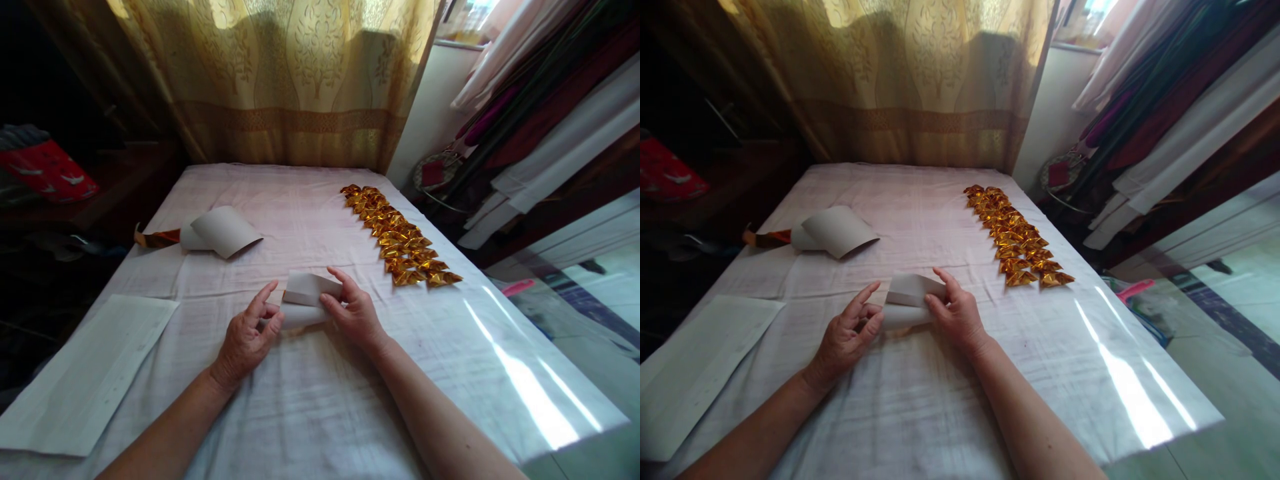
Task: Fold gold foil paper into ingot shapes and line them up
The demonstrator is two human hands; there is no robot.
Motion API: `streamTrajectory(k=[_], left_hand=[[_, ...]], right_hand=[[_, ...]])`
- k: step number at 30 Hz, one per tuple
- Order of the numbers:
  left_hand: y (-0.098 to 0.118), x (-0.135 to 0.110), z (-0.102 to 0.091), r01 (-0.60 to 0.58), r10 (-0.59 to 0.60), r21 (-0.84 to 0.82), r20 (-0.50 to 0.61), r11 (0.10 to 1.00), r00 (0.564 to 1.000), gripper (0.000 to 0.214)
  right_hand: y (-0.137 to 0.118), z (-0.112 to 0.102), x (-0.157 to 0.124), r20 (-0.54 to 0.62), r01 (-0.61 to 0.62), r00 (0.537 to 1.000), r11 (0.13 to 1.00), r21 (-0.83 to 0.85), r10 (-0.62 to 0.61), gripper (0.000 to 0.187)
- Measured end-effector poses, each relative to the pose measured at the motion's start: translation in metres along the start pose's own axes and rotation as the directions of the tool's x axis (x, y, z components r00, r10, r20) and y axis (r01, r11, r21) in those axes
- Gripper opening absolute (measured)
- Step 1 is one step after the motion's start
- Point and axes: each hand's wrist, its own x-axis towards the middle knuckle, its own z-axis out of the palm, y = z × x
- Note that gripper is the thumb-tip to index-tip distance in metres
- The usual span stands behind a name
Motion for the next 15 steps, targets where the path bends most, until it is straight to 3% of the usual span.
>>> streamTrajectory(k=[6,11,13,15], left_hand=[[0.0,-0.002,-0.004,-0.116,0.122,0.067,-0.089,0.991,0.989,0.036],[-0.006,0.004,-0.007,-0.226,0.25,0.209,-0.096,0.951,0.963,0.029],[-0.008,0.006,-0.008,-0.292,0.316,0.273,-0.045,0.917,0.948,0.027],[-0.009,0.008,-0.009,-0.372,0.364,0.311,0.084,0.874,0.927,0.03]], right_hand=[[-0.002,-0.004,0.004,0.03,-0.04,0.999,0.999,0.031,0.039,0.058],[0.004,0.0,0.007,0.102,0.002,0.995,0.987,-0.158,0.014,0.06],[0.008,0.003,0.008,0.117,0.04,0.993,0.967,-0.252,-0.011,0.059],[0.012,0.005,0.009,0.123,0.073,0.992,0.944,-0.32,-0.035,0.059]])
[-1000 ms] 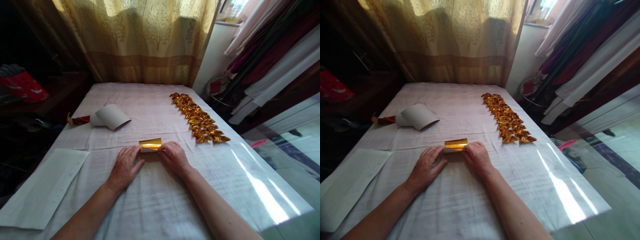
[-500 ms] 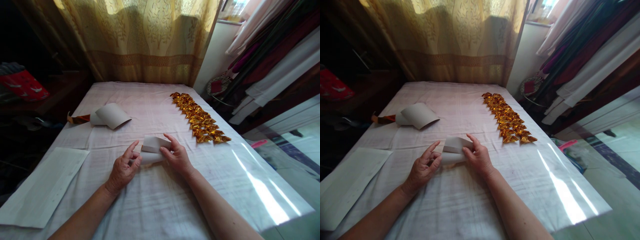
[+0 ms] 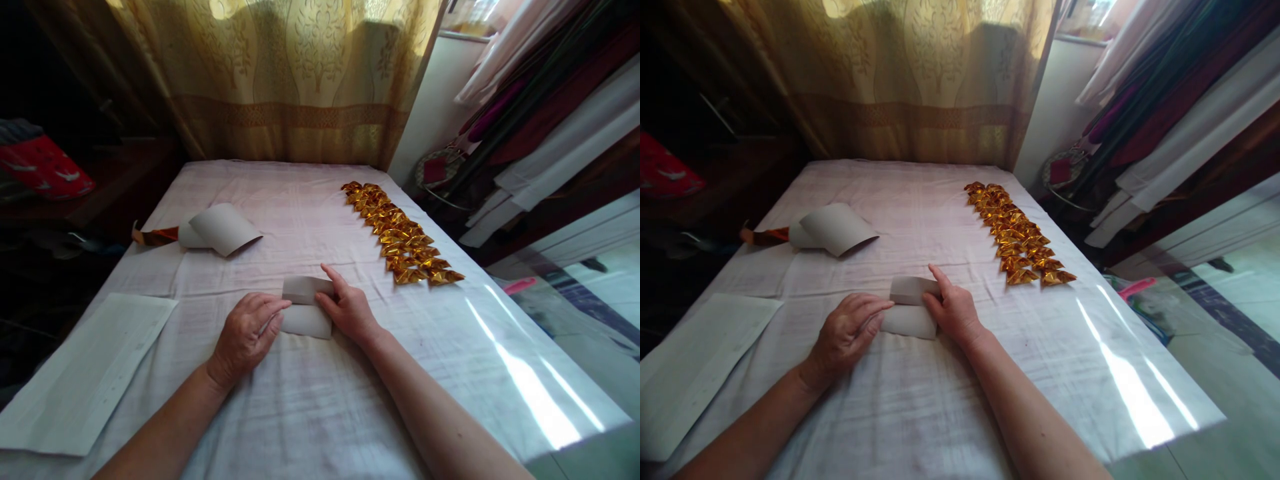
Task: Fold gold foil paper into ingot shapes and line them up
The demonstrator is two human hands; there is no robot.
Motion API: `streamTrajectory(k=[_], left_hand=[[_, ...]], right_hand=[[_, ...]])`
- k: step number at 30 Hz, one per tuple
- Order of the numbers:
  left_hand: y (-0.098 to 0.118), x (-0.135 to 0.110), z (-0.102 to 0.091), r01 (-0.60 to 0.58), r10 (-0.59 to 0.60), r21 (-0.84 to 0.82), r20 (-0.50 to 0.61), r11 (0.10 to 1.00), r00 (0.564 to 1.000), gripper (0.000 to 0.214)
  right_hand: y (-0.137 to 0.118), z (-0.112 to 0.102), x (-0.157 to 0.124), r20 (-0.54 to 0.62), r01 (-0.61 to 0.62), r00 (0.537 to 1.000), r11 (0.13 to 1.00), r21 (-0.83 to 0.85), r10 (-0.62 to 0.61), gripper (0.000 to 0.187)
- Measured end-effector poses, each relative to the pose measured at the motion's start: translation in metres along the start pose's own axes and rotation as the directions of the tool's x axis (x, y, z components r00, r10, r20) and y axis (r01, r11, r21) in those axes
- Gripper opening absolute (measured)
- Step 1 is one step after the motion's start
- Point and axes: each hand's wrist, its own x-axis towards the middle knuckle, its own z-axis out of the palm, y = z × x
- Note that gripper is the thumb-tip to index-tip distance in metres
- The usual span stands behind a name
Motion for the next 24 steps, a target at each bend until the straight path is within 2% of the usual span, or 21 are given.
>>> streamTrajectory(k=[2,4,7,11,15,19,24], left_hand=[[-0.001,-0.001,0.002,-0.082,0.076,0.037,0.151,0.996,0.986,0.036],[-0.002,-0.003,0.005,-0.131,0.104,0.077,0.283,0.988,0.954,0.046],[-0.003,-0.007,0.012,-0.119,0.059,0.149,0.356,0.982,0.933,0.058],[-0.001,-0.012,0.016,-0.059,-0.021,0.247,0.311,0.967,0.95,0.06],[0.001,-0.013,0.016,-0.02,-0.063,0.301,0.264,0.953,0.962,0.057],[0.002,-0.013,0.017,-0.002,-0.072,0.32,0.219,0.947,0.973,0.054],[0.002,-0.012,0.017,0.013,-0.073,0.306,0.184,0.952,0.98,0.05]], right_hand=[[0.001,0.002,0.001,-0.005,0.016,1.0,0.999,-0.037,-0.016,0.059],[0.002,0.004,0.001,-0.011,0.02,1.0,0.999,-0.032,-0.02,0.059],[0.0,0.004,0.001,-0.02,0.003,1.0,0.997,0.076,-0.002,0.062],[-0.001,0.002,-0.004,-0.018,0.011,1.0,0.969,0.248,-0.007,0.063],[-0.001,0.001,-0.012,-0.006,0.115,0.993,0.946,0.304,-0.119,0.066],[0.0,0.003,-0.016,0.002,0.284,0.957,0.942,0.18,-0.289,0.064],[0.004,0.002,-0.015,0.05,0.4,0.916,0.916,-0.018,-0.399,0.049]])
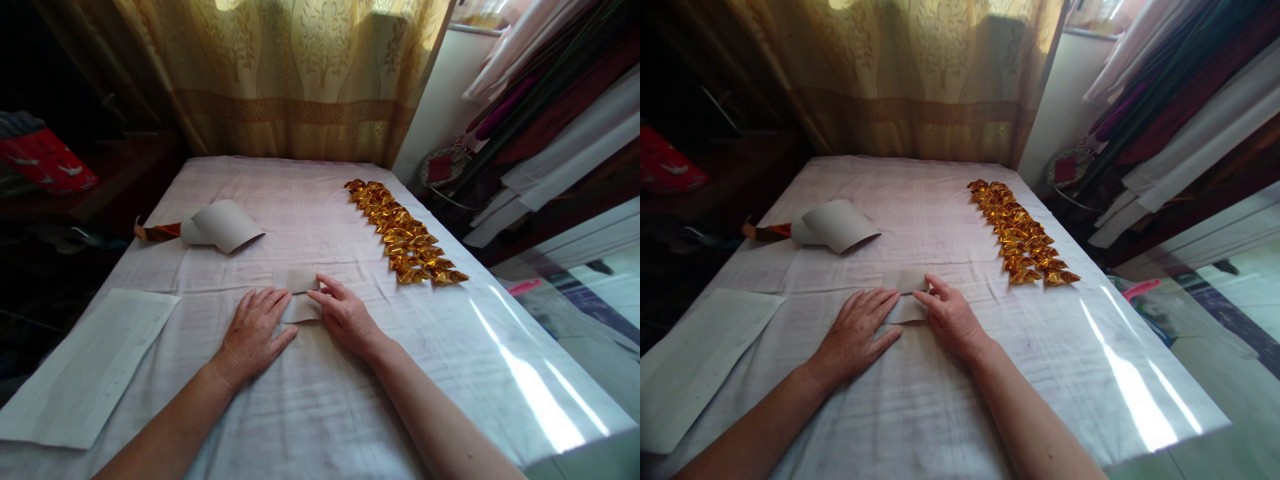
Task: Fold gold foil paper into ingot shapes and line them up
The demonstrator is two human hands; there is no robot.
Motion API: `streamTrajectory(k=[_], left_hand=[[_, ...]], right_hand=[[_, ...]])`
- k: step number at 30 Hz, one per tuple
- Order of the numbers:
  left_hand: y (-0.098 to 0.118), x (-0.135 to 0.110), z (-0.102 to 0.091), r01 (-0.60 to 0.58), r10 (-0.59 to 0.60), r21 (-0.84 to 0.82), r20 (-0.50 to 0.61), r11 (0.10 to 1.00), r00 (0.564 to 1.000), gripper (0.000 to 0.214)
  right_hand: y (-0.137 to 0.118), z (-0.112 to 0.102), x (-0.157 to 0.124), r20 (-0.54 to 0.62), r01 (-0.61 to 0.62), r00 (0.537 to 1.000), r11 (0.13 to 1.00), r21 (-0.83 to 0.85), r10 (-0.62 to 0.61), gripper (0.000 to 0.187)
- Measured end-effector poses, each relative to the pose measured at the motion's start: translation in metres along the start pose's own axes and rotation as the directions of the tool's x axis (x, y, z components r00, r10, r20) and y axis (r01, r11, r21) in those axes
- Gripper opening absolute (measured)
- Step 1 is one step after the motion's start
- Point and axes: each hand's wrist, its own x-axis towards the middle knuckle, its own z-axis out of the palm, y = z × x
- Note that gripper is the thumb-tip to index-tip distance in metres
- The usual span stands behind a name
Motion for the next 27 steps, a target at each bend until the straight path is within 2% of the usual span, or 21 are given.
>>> streamTrajectory(k=[5,8,10,15,20,23,27], left_hand=[[-0.001,0.002,-0.006,0.013,-0.013,-0.037,0.007,0.999,1.0,0.044],[-0.001,0.002,-0.009,0.015,-0.015,-0.042,-0.007,0.999,1.0,0.037],[-0.001,0.002,-0.01,0.01,-0.011,-0.055,-0.015,0.998,1.0,0.035],[-0.007,0.006,-0.012,0.031,-0.037,-0.134,-0.038,0.99,0.999,0.032],[-0.012,0.011,-0.006,0.101,-0.118,-0.167,-0.096,0.981,0.988,0.032],[-0.013,0.011,-0.001,0.106,-0.124,-0.129,-0.141,0.986,0.982,0.031],[-0.013,0.01,0.0,0.065,-0.077,-0.085,-0.15,0.994,0.986,0.03]], right_hand=[[-0.002,-0.012,0.002,0.105,0.08,0.993,0.974,-0.213,-0.059,0.032],[-0.009,-0.019,0.004,0.185,0.108,0.981,0.963,-0.249,-0.062,0.03],[-0.011,-0.02,0.004,0.196,0.097,0.979,0.964,-0.246,-0.049,0.028],[-0.007,-0.012,0.005,0.122,0.031,0.992,0.987,-0.161,-0.011,0.02],[-0.001,-0.001,0.011,0.014,-0.094,0.995,0.995,-0.033,0.095,0.016],[0.0,0.003,0.016,-0.009,-0.142,0.99,0.99,-0.027,0.141,0.015],[0.0,0.006,0.022,-0.01,-0.18,0.984,0.981,-0.07,0.18,0.013]])
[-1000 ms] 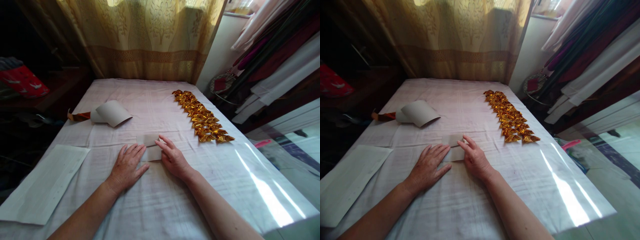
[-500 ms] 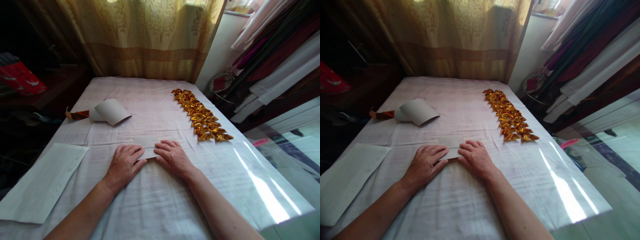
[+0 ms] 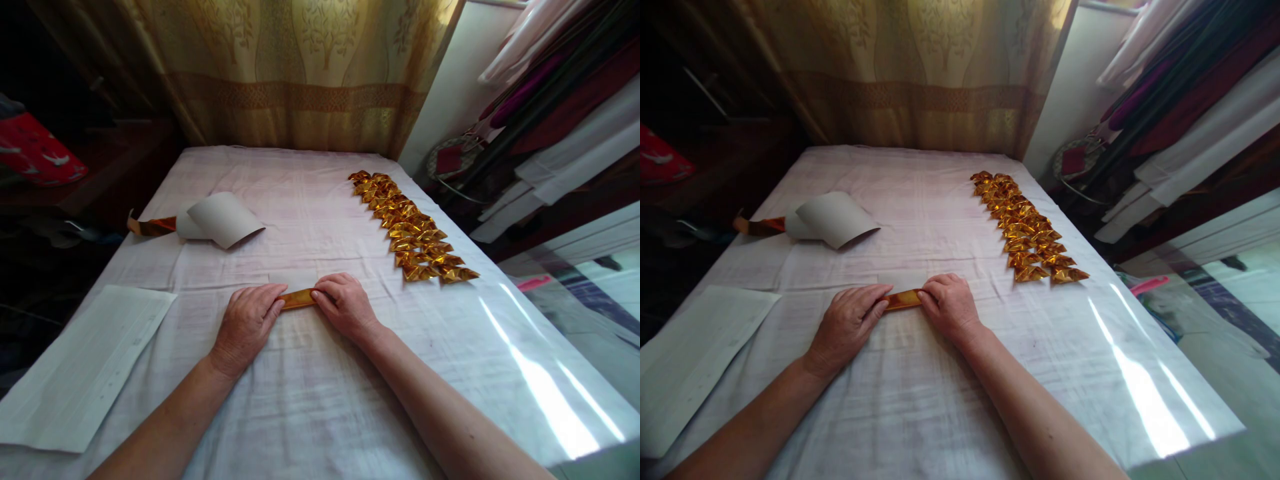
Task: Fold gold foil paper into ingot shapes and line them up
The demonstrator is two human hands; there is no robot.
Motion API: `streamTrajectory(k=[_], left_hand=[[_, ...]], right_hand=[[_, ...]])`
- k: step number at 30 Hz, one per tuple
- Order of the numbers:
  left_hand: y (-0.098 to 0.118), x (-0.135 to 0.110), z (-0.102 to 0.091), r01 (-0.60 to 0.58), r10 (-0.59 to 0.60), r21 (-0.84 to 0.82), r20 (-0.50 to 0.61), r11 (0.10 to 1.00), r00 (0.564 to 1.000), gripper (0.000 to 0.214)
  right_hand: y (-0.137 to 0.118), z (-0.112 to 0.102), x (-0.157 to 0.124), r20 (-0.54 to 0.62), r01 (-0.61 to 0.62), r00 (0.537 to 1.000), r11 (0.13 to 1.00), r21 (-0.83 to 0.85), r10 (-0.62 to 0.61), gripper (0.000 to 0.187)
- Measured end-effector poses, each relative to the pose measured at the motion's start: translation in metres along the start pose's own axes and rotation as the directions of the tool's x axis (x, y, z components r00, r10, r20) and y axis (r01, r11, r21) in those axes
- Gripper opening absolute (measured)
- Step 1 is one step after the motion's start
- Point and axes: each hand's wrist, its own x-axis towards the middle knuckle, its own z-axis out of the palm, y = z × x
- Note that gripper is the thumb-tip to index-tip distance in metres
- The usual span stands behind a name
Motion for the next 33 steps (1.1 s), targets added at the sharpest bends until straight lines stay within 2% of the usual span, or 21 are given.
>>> streamTrajectory(k=[6,12,19,33], left_hand=[[0.009,-0.001,-0.006,-0.058,0.054,0.124,0.041,0.991,0.998,0.036],[0.028,-0.005,-0.01,-0.027,0.012,0.214,0.069,0.976,0.998,0.038],[0.04,-0.013,-0.002,-0.204,0.186,0.101,0.167,0.974,0.968,0.049],[0.039,-0.016,0.003,-0.157,0.142,0.064,0.203,0.985,0.969,0.053]], right_hand=[[-0.004,0.003,0.003,-0.028,-0.041,0.999,0.997,-0.062,0.039,0.014],[-0.008,0.003,0.002,-0.033,-0.049,0.998,0.996,-0.069,0.047,0.011],[-0.008,0.003,0.003,-0.031,-0.064,0.998,0.994,-0.088,0.061,0.012],[-0.008,0.003,0.002,-0.046,-0.06,0.997,0.997,-0.044,0.058,0.012]])
